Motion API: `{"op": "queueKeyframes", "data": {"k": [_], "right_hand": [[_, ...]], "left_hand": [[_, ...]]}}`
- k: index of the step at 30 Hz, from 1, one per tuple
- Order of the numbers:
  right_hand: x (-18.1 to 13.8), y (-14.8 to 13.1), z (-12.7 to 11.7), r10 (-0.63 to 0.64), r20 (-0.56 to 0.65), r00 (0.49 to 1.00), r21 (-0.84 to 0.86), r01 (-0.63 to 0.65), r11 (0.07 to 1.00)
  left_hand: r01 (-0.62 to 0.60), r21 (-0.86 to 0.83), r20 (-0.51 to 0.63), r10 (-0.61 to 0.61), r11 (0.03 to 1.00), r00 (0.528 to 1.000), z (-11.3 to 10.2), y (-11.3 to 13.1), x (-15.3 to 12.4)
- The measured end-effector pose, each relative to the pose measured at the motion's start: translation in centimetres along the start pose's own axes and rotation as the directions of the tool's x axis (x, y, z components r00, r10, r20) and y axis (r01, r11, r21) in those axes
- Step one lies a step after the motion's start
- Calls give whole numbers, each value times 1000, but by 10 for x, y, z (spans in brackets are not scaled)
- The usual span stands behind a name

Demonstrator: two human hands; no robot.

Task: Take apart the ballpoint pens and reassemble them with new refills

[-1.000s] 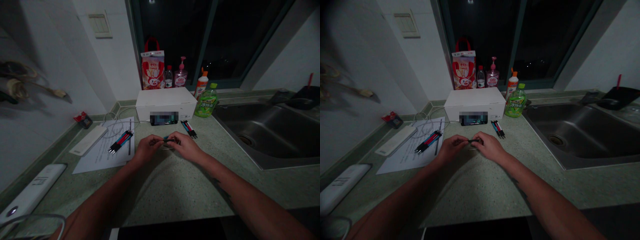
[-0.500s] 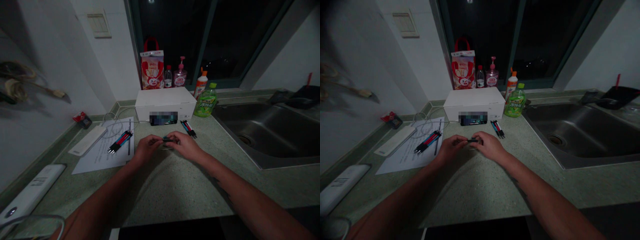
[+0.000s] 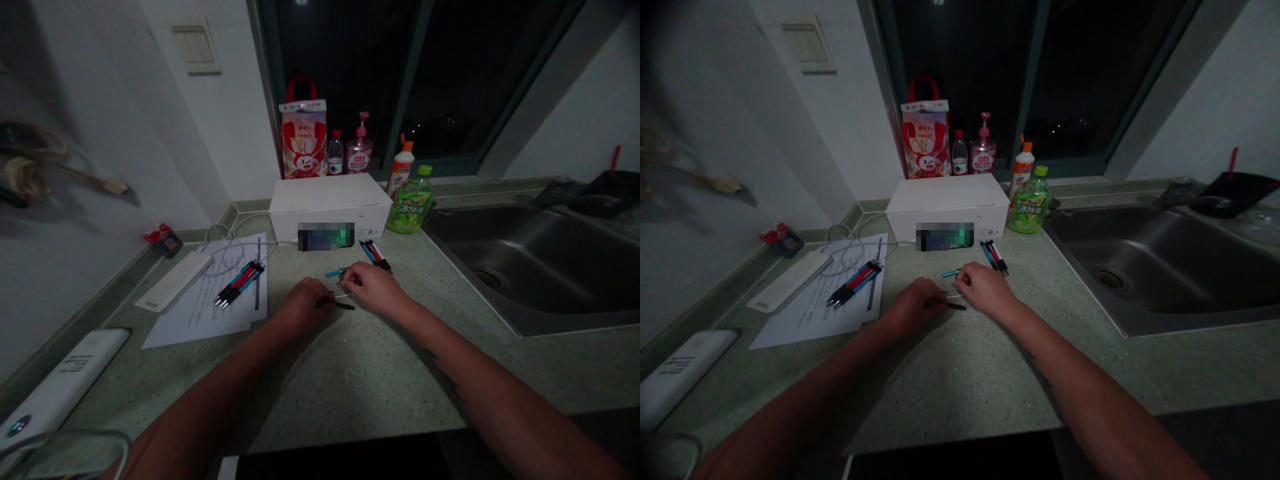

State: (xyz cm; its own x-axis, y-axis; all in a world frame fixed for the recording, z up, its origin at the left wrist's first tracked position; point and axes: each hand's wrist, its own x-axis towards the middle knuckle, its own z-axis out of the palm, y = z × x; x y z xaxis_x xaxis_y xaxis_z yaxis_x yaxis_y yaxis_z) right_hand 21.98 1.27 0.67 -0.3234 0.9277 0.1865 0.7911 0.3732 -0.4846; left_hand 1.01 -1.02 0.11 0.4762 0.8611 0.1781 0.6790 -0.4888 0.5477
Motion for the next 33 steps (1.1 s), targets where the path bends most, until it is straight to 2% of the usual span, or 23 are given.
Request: {"op": "queueKeyframes", "data": {"k": [5, 10, 12, 17, 24, 33], "right_hand": [[1, 1, 4, 13, 28, 1000, -59, -11, 998], [3, 6, -1, 19, 17, 1000, -35, -18, 999], [3, 6, -1, -19, 44, 999, -38, 21, 999], [1, 3, 3, -142, 150, 978, -22, 147, 989], [1, 5, 5, -157, 182, 971, -74, 172, 982], [-1, 6, 3, -150, 180, 972, -88, 168, 982]], "left_hand": [[-16, 43, 19, 15, 999, 1000, 2, -3, -1], [68, 42, -100, -64, 997, 993, -1, -7, 3], [91, 68, -117, -82, 994, 990, -1, -10, 7], [96, 134, -19, -95, 986, 995, 2, -11, 16], [131, 260, 10, -138, 957, 990, -6, -11, 14], [138, 210, 19, -145, 968, 989, -17, -12, 4]]}}
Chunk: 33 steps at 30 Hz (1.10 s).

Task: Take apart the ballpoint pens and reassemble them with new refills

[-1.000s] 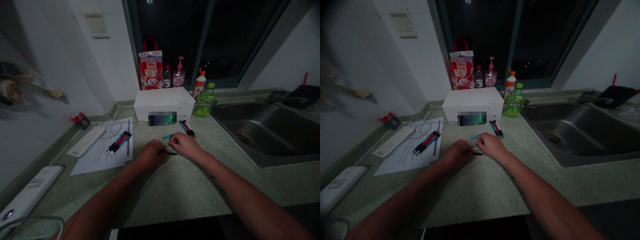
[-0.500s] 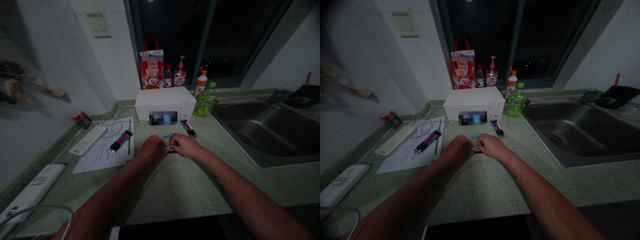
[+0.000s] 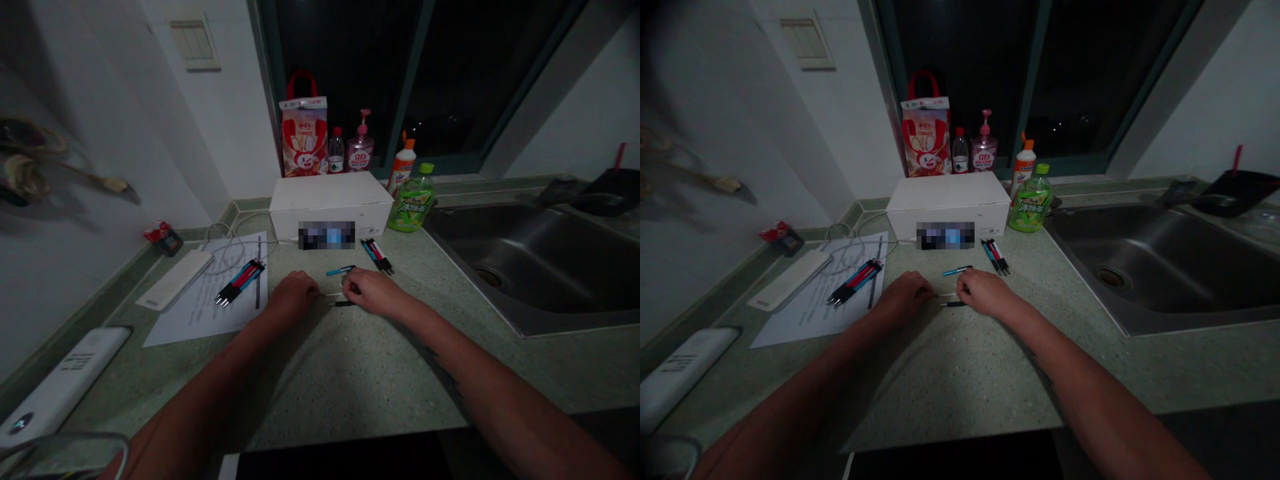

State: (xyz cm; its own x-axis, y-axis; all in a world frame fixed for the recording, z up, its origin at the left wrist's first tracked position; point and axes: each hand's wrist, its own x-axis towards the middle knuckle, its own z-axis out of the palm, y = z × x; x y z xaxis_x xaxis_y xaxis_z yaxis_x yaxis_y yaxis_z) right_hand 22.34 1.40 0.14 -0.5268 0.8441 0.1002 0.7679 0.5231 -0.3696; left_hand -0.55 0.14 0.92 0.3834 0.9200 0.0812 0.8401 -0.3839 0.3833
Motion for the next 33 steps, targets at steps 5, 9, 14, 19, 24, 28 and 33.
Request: {"op": "queueKeyframes", "data": {"k": [5, 9, 14, 19, 24, 28, 33], "right_hand": [[1, -2, 2, 8, 3, 1000, -27, -8, 1000], [2, -7, 6, -1, 0, 1000, -30, 1, 1000], [4, -6, 1, 22, -53, 998, -12, -23, 1000], [8, 6, -1, -62, -232, 971, -98, 40, 994], [11, 12, 9, -95, -133, 987, -205, 66, 976], [10, 11, 6, -57, -116, 992, -248, 26, 969], [9, 7, -2, -29, -105, 994, -283, -2, 959]], "left_hand": [[0, -17, -23, -1, 1000, 1000, 4, 4, 0], [-21, -9, -22, 21, 1000, 1000, 10, 10, 0], [-92, -2, -100, 91, 996, 991, 18, 11, 3], [-308, 115, -40, 314, 944, 948, 23, 11, 9], [-303, 249, 33, 305, 920, 952, 24, 11, 12], [-277, 266, 41, 276, 923, 960, 18, 10, 12], [-248, 290, 24, 252, 924, 967, 16, 5, 16]]}}
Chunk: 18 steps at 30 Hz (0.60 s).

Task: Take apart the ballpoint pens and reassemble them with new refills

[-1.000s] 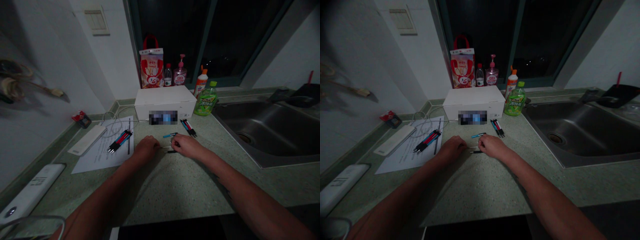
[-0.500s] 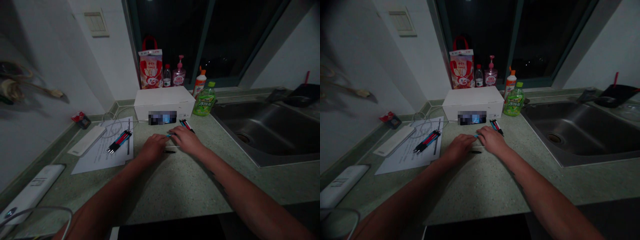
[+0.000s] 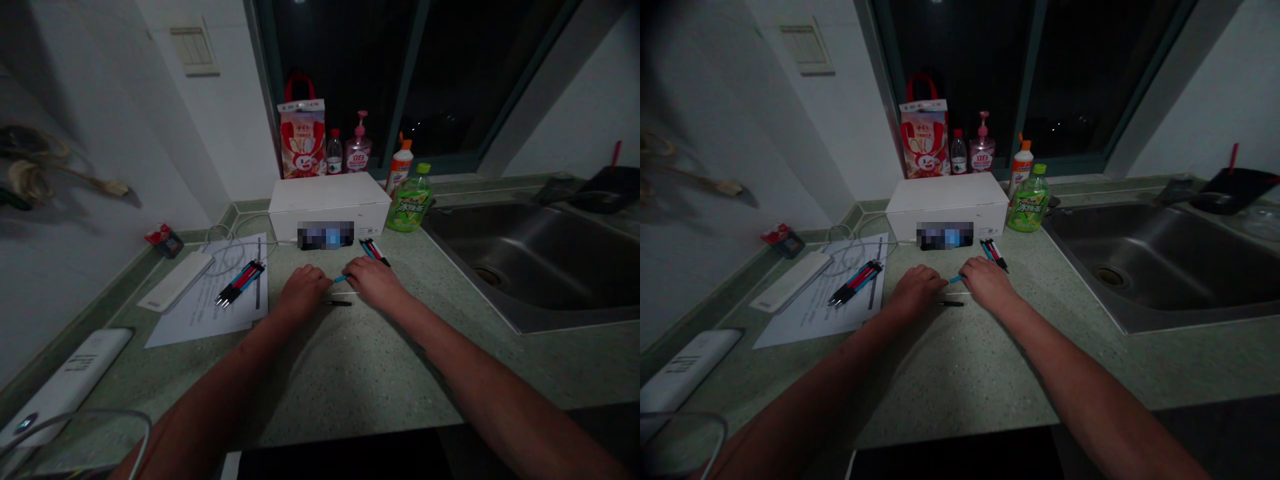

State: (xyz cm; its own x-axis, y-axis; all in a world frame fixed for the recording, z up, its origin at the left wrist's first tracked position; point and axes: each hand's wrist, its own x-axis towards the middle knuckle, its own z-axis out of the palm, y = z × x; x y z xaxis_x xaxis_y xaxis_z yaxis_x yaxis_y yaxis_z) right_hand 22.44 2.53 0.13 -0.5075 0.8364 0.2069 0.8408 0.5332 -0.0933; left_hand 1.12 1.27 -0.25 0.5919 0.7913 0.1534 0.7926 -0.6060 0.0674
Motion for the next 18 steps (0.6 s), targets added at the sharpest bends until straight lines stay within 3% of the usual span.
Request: {"op": "queueKeyframes", "data": {"k": [8, 14, 18], "right_hand": [[-2, -6, -4, -25, 12, 1000, -1, 25, 1000], [-4, -11, -6, -32, -32, 999, 48, 34, 998], [-4, -14, -7, -52, -44, 998, 100, 56, 993]], "left_hand": [[75, -30, -36, -76, 997, 996, 6, -9, 3], [195, -202, -79, -215, 960, 974, 1, -3, 1], [209, -305, -80, -244, 929, 967, -1, 1, -2]]}}
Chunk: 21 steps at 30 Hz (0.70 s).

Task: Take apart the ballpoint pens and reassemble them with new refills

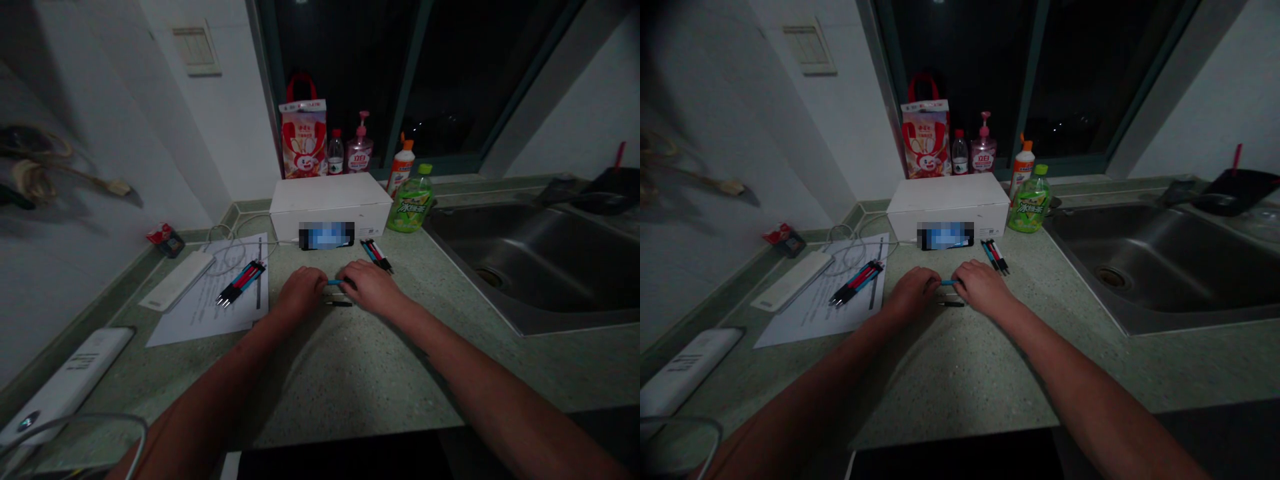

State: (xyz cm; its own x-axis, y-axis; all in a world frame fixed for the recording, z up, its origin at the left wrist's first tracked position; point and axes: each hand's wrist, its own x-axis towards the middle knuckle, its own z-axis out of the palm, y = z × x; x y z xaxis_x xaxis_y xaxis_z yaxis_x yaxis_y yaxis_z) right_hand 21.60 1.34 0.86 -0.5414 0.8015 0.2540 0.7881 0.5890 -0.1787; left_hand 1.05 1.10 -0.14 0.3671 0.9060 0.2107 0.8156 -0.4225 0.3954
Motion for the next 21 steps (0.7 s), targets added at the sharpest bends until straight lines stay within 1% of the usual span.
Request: {"op": "queueKeyframes", "data": {"k": [3, 5, 7, 9, 14, 15, 17, 19, 21], "right_hand": [[0, 0, 1, 4, -10, 1000, 34, -4, 999], [0, 0, 2, 16, -14, 1000, 63, -15, 998], [-1, 0, 2, 24, -18, 1000, 93, -22, 995], [-1, -1, 3, 27, -28, 999, 120, -23, 992], [0, 1, 7, 45, -66, 997, 190, -32, 981], [0, 2, 8, 59, -75, 995, 203, -43, 978], [0, 3, 9, 100, -100, 990, 226, -75, 971], [1, 4, 9, 145, -134, 980, 246, -108, 963], [1, 4, 9, 179, -162, 970, 257, -134, 957]], "left_hand": [[64, -127, -33, -68, 990, 997, 0, -1, -2], [126, -253, -34, -139, 959, 990, -1, -2, -2], [164, -360, -20, -183, 919, 983, -1, -3, -2], [162, -421, -25, -190, 892, 981, -1, -4, -2], [96, -495, -55, -142, 864, 988, 4, -7, -3], [86, -488, -60, -131, 869, 989, 5, -8, -4], [47, -412, -75, -86, 910, 993, 7, -10, -4], [-16, -280, -71, -4, 960, 997, 6, -12, -5], [-82, -154, -37, 77, 985, 996, 5, -13, -6]]}}
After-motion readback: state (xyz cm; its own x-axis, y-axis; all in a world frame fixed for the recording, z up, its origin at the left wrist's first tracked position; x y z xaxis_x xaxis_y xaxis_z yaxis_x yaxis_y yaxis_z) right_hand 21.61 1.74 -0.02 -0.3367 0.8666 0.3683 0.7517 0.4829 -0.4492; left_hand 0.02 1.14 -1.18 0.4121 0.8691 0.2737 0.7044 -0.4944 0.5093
